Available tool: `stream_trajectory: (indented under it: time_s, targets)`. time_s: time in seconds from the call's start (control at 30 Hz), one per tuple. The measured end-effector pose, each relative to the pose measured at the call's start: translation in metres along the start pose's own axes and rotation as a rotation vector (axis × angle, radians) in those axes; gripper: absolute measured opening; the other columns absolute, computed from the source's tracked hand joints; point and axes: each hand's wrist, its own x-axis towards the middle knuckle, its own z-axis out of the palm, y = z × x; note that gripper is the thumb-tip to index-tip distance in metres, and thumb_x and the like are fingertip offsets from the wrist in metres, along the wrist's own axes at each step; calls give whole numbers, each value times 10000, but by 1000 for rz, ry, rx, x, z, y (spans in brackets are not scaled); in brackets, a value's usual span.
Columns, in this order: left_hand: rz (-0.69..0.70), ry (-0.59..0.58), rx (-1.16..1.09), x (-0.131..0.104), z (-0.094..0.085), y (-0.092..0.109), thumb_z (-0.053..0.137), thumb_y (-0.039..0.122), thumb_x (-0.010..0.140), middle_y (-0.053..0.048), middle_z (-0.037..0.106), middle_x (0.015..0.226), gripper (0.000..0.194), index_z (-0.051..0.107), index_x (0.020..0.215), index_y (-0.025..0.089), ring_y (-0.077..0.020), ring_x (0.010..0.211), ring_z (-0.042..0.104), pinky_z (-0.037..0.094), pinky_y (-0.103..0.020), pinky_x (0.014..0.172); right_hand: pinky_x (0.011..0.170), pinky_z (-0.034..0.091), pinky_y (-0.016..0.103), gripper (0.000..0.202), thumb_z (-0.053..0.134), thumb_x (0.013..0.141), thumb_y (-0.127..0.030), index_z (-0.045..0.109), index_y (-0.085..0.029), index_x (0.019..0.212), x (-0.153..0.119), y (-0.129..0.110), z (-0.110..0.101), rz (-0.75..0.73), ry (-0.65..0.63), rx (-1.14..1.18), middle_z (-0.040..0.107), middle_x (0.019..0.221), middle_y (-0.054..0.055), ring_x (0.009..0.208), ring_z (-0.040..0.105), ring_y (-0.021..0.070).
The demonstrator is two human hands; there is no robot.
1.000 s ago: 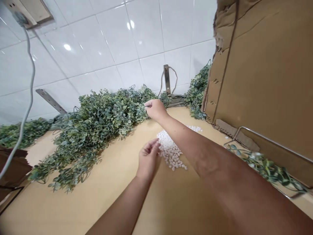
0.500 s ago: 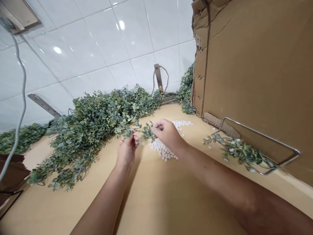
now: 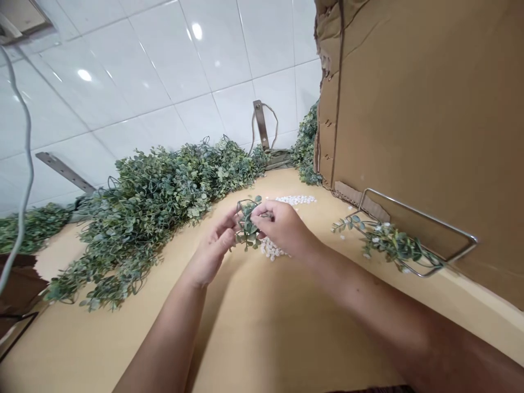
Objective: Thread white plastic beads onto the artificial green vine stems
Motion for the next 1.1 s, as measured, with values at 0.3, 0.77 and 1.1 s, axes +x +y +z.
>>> stream_trajectory:
  time_s: [0.3, 0.77, 1.1]
  targets:
    - [78, 171, 27, 5, 6, -13, 659, 355, 693, -1, 647, 606, 213, 642, 718, 144, -93, 561, 564, 455, -185, 558, 450, 290, 200, 122, 481, 734, -166, 570, -146, 652, -21, 4, 21, -259, -60, -342, 456, 530, -45, 476, 377, 63]
    - [-111, 632, -531, 7, -68, 18, 348, 306, 876, -204, 559, 1002, 398, 389, 1166, 37, -205, 921, 617, 558, -253, 625, 496, 498, 218, 405, 799, 440, -433, 642, -162, 697, -53, 18, -54, 207, 238, 290, 525, 606, -21, 549, 494, 79]
    - [173, 469, 255, 7, -28, -8, 644, 212, 658, -16, 633, 777, 147, 642, 800, 171, -89, 647, 548, 434, -190, 588, 590, 525, 252, 343, 802, 452, -387, 644, -167, 661, -67, 23, -64, 271, 207, 374, 563, 622, -12, 598, 544, 94]
